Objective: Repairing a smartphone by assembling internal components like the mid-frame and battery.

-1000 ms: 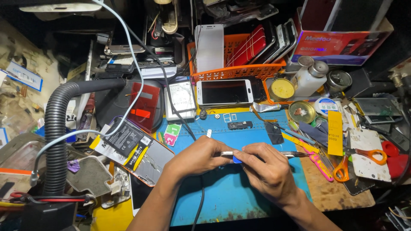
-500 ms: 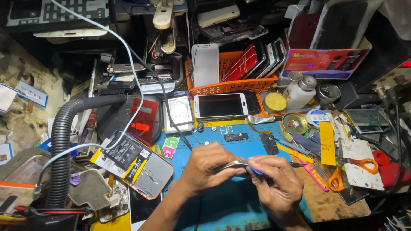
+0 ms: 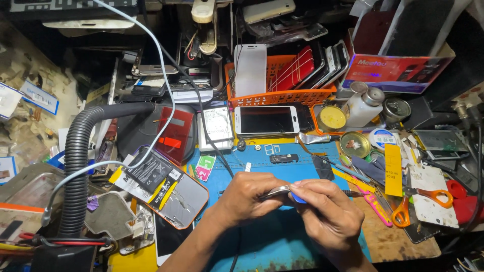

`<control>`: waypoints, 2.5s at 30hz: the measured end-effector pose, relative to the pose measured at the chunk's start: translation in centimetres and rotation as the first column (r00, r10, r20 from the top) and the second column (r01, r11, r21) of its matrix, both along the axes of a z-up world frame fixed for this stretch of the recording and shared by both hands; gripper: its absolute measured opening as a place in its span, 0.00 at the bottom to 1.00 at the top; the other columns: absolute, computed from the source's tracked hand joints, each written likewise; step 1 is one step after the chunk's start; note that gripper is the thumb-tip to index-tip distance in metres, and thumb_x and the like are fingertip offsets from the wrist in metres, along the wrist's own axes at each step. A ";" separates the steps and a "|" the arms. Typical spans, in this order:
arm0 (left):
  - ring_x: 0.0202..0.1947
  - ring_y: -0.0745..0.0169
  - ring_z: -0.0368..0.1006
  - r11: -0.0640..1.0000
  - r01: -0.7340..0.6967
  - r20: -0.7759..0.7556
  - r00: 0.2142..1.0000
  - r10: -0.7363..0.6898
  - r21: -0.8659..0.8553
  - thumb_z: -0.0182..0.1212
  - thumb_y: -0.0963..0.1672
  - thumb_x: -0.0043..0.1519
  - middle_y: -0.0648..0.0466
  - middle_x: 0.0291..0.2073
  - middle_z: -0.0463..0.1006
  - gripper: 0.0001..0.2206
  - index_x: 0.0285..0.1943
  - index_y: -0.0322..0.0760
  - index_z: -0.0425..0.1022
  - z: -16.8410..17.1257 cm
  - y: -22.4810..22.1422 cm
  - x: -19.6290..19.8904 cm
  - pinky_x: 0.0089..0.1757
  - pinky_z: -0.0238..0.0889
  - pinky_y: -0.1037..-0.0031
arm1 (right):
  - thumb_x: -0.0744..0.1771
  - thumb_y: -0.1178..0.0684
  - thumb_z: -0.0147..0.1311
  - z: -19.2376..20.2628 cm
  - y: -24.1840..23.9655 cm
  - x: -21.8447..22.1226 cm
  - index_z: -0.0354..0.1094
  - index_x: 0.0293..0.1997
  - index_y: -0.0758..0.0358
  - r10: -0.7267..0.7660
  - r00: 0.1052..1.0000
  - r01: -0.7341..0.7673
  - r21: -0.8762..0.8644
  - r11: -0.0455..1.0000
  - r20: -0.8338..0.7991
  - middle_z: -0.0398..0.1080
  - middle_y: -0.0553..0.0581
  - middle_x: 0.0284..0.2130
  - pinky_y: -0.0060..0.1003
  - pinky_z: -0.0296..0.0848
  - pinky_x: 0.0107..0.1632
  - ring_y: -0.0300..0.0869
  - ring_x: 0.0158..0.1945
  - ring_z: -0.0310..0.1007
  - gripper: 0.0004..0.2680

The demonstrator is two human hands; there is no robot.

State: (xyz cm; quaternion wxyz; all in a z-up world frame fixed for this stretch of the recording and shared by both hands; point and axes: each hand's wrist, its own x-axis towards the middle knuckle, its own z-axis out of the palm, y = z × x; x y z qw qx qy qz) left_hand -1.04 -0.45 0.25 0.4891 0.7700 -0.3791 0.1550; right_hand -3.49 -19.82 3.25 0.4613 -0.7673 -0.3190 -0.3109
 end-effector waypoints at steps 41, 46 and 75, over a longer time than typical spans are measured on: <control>0.24 0.66 0.66 0.995 -0.091 -0.174 0.981 0.084 -0.031 0.70 0.45 0.60 0.60 0.24 0.74 0.08 0.33 0.41 0.75 0.0 0.0 0.8 0.32 0.57 0.76 | 0.64 0.61 0.63 -2.9 -8.1 -0.4 0.79 0.42 0.60 -0.243 0.950 0.208 -0.184 0.961 -0.194 0.78 0.55 0.38 0.31 0.75 0.49 0.40 0.40 0.79 0.06; 0.24 0.72 0.63 0.989 -0.146 -0.297 0.945 0.135 -0.016 0.70 0.46 0.60 0.62 0.25 0.74 0.06 0.40 0.42 0.79 0.1 -0.3 0.7 0.31 0.57 0.79 | 0.64 0.63 0.61 -3.9 -7.9 0.4 0.78 0.41 0.66 -0.147 0.915 0.174 0.038 0.984 -0.376 0.80 0.60 0.39 0.34 0.78 0.56 0.43 0.45 0.81 0.04; 0.66 0.42 0.69 0.933 -0.354 -0.146 0.928 0.343 -0.059 0.76 0.48 0.49 0.41 0.72 0.63 0.49 0.77 0.42 0.45 -0.7 -3.8 -0.7 0.60 0.66 0.60 | 0.67 0.57 0.57 6.0 -3.9 1.9 0.78 0.47 0.61 -0.127 0.950 0.105 -0.094 0.990 -0.286 0.76 0.55 0.40 0.28 0.73 0.47 0.39 0.44 0.76 0.07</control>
